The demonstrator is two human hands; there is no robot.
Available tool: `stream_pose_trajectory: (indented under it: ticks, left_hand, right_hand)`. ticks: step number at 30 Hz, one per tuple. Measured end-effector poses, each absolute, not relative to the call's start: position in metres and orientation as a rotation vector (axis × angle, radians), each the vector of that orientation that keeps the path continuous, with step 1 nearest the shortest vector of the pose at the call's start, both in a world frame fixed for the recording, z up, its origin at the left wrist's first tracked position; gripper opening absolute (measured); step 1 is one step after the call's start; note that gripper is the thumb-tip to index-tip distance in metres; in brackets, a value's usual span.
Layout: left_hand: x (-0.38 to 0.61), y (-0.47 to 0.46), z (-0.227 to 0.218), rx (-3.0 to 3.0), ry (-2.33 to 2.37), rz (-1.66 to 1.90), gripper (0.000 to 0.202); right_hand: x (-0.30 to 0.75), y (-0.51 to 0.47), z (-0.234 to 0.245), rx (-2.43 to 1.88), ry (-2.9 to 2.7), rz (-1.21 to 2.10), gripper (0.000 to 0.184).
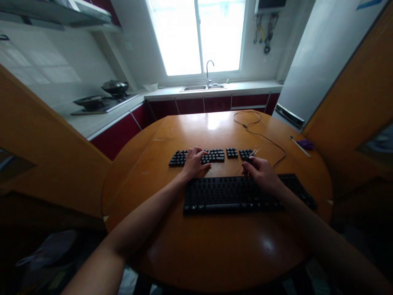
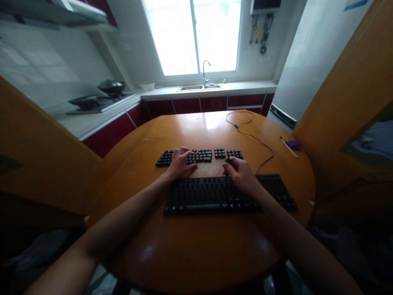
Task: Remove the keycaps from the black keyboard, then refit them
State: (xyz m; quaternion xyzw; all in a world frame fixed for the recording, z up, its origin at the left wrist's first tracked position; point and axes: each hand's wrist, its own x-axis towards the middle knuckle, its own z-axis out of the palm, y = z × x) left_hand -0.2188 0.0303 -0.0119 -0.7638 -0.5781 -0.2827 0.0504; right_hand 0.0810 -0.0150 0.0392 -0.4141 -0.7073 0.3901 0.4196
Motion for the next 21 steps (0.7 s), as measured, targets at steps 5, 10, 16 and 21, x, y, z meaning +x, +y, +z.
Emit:
stream_pose_trajectory:
  ticks: [5, 10, 16, 21]
  left_hand:
    - [-0.212, 0.023, 0.001, -2.381, -1.679, -0.97, 0.035]
    - [-0.18, -0.001, 0.019, -2.852, -1.387, -0.939, 0.017]
    - [-0.136, -0.039, 0.038, -3.275, -1.156, -0.662, 0.022]
    - [-0.109, -0.049, 0.032, -3.34, -1.1, -0.557, 0.027]
  right_hand:
    - [0.109, -0.032, 0.046, -1.029, -1.976, 0.831, 0.019]
    - [0.132, -0.049, 0.021, -1.064, -2.114, 0.802, 0.017]
    - [0.125, -0.056, 0.014, -0.977, -2.217, 0.848, 0.016]
    - [0.122, -0.058, 0.014, -0.855, -2.349, 0.811, 0.015]
